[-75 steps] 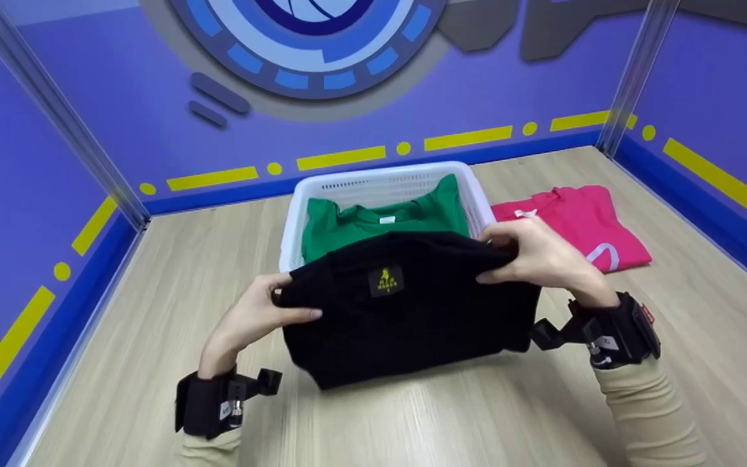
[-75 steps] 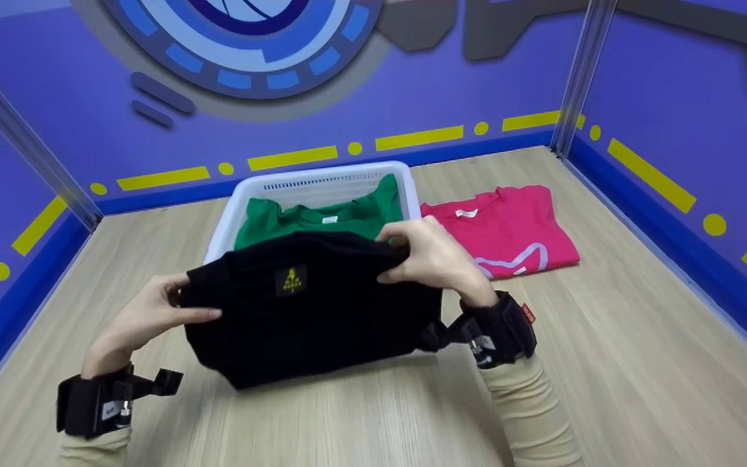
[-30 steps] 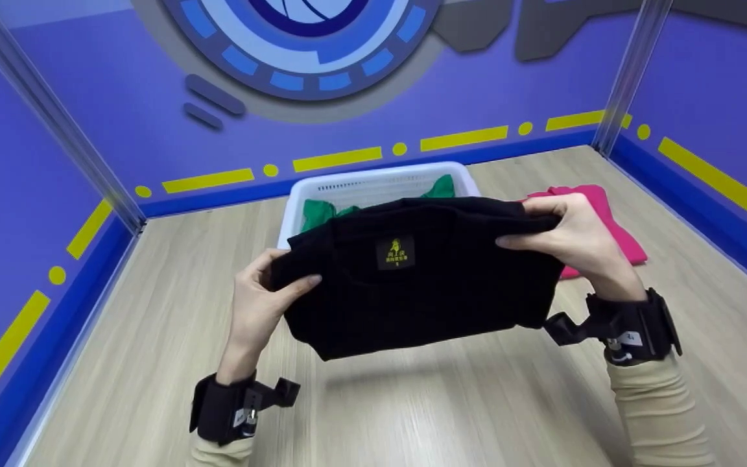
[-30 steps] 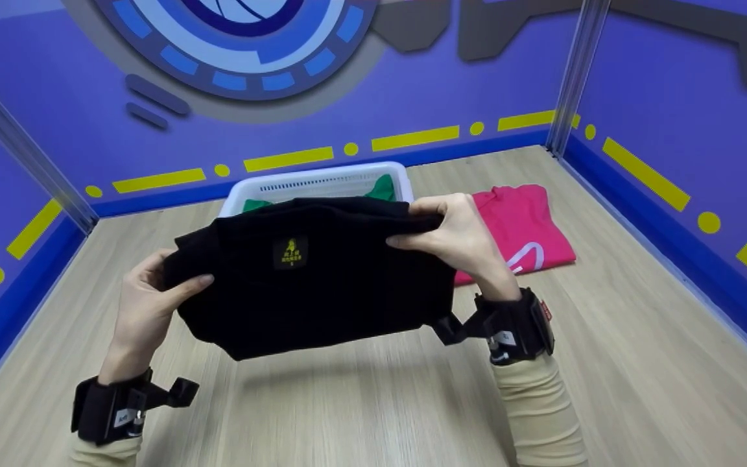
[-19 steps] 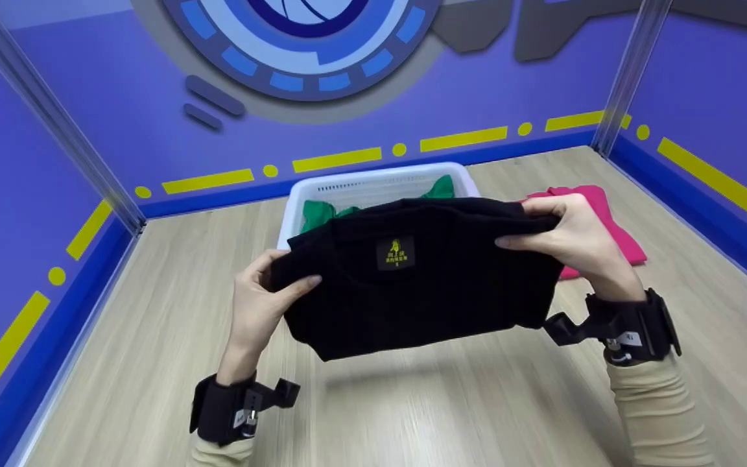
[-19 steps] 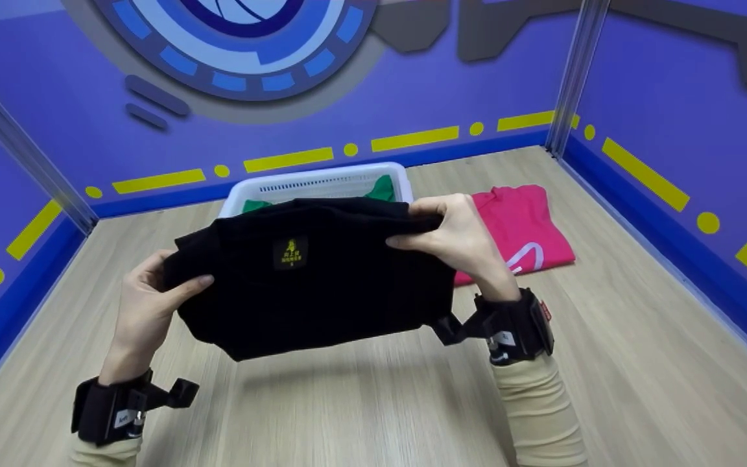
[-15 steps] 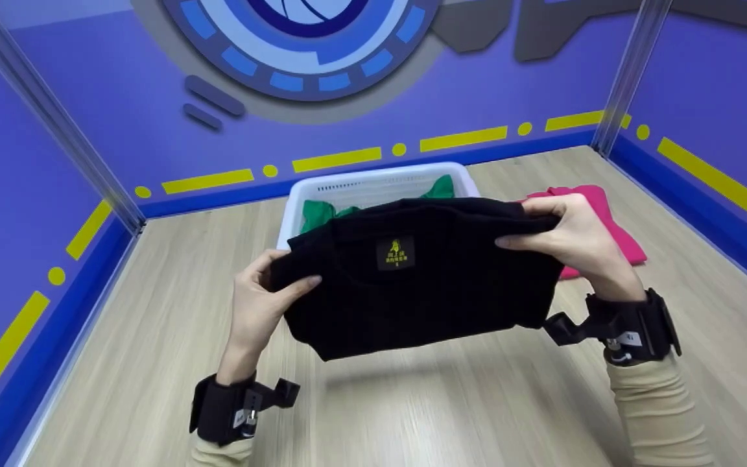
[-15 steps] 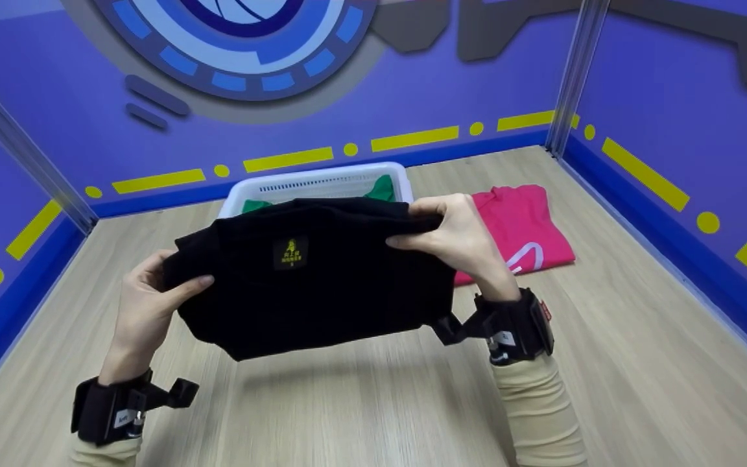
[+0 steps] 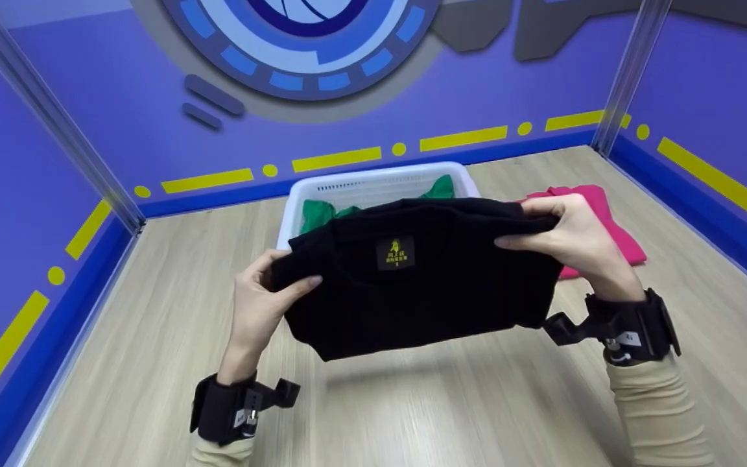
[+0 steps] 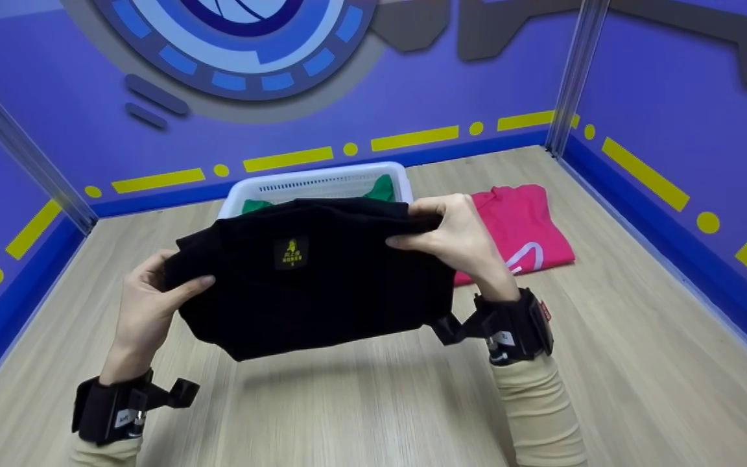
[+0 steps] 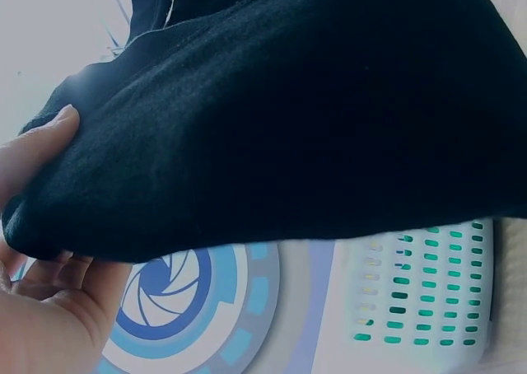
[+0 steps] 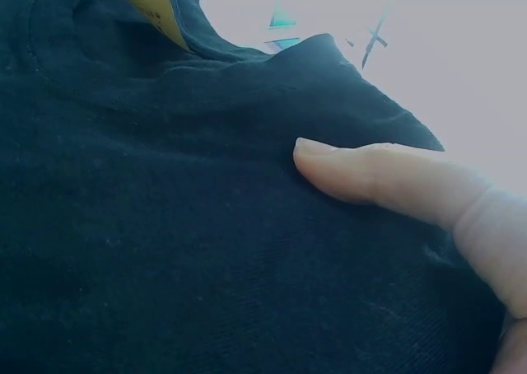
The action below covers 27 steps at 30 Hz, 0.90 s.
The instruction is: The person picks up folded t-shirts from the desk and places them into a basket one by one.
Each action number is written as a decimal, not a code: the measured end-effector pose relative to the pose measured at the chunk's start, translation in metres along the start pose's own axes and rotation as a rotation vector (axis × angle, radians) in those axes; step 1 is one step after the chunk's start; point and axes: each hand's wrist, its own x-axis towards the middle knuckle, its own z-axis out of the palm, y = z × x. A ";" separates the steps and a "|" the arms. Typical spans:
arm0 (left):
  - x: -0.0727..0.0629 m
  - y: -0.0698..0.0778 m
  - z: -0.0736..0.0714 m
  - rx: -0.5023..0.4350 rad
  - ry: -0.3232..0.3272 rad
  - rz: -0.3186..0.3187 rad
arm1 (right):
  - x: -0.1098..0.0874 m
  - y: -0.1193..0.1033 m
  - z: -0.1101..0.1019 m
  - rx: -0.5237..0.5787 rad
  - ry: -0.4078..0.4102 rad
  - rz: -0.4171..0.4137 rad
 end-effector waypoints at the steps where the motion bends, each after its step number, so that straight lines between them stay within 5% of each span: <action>1: 0.000 0.000 0.000 0.004 0.000 0.002 | 0.000 0.000 0.000 -0.001 0.000 -0.001; 10: 0.007 0.002 -0.002 0.033 0.007 0.009 | 0.005 0.001 -0.001 -0.049 -0.001 0.037; 16: 0.038 0.014 -0.003 0.091 0.007 0.048 | 0.037 -0.005 -0.009 -0.092 0.018 0.023; 27: 0.098 0.035 -0.017 0.195 0.105 0.107 | 0.104 -0.016 -0.010 -0.152 0.020 0.000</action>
